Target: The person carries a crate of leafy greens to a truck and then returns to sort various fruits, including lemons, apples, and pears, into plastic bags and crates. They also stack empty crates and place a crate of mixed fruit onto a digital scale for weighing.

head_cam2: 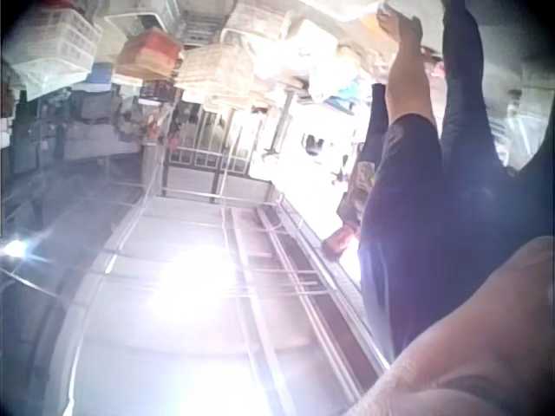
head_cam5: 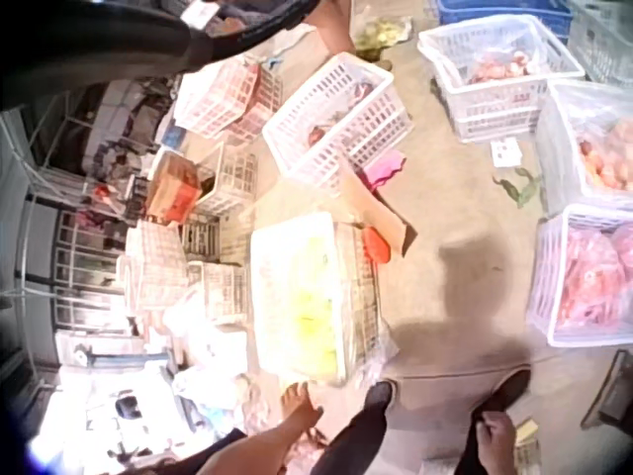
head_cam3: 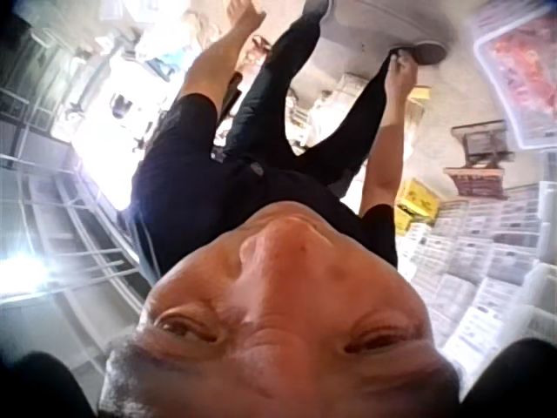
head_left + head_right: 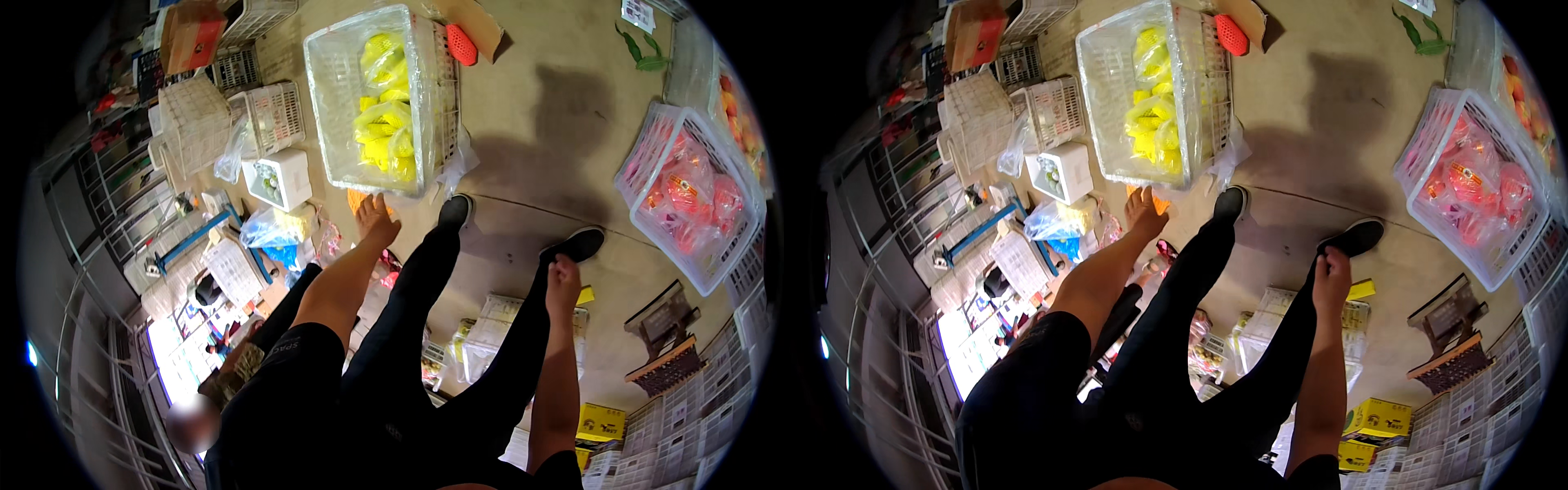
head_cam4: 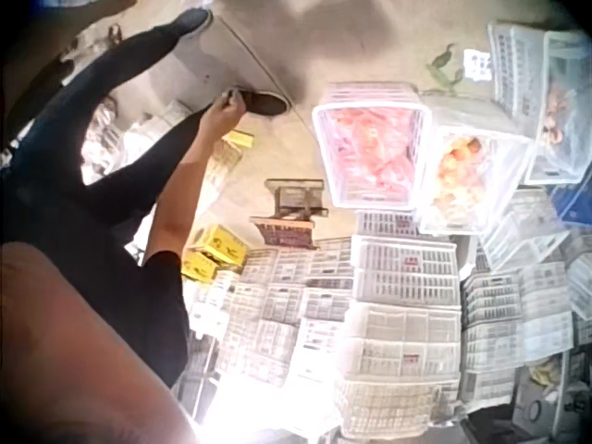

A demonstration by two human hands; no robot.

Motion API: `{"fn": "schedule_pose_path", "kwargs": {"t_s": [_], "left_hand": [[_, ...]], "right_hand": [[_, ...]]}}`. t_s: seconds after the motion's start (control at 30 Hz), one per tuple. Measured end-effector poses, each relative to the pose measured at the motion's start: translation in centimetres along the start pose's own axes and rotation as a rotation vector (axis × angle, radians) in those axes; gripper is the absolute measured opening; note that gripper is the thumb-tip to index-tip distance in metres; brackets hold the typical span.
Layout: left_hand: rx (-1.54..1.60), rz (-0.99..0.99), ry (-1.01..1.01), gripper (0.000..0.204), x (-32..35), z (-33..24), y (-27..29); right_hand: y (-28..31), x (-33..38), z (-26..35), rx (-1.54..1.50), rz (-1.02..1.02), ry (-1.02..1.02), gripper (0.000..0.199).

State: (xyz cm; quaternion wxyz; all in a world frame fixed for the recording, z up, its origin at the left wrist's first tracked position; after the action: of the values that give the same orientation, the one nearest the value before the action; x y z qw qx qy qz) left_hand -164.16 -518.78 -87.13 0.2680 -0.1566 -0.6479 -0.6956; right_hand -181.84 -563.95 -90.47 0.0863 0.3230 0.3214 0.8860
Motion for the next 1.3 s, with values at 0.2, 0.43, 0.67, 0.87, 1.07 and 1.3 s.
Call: {"fn": "schedule_pose_path", "kwargs": {"t_s": [0.2,0.43,0.67,0.87,1.07,1.3], "left_hand": [[-0.303,0.169,-0.176,0.021,-6.9,4.6,-5.3],[0.05,-0.262,-0.717,0.032,-4.1,-1.3,2.5],[-0.349,0.296,-0.717,0.036,-9.7,1.1,-6.0],[-0.302,0.353,-0.89,0.021,-6.7,-7.7,-10.6],[-0.106,0.425,-0.875,0.025,1.0,-20.8,-15.8],[0.428,0.696,-0.527,0.026,13.8,-38.7,-20.7]], "right_hand": [[-7.7,8.0,1.8,-0.226,0.14,-0.292,0.025],[-12.6,11.2,6.4,-0.252,0.14,-0.322,0.023],[-10.8,15.1,9.6,-0.407,0.133,-0.285,0.019],[-9.4,22.2,2.7,-0.464,0.023,-0.442,0.018],[-9.0,30.8,-2.7,-0.723,-0.154,-0.678,0.023],[-13.4,41.8,-7.6,-0.933,-0.496,-0.989,0.02]]}}
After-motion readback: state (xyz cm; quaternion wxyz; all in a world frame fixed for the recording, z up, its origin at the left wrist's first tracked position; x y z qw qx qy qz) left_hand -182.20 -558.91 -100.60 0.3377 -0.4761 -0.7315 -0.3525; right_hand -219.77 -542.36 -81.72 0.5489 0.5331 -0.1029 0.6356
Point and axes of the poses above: each hand's wrist, its own x-axis away from the middle knuckle, its own y-axis out of the back of the hand, z = x × y, the point moved 9 cm from there along -x, towards the middle knuckle, and after that the axes turned 12 degrees about x, right-handed, at the moved point
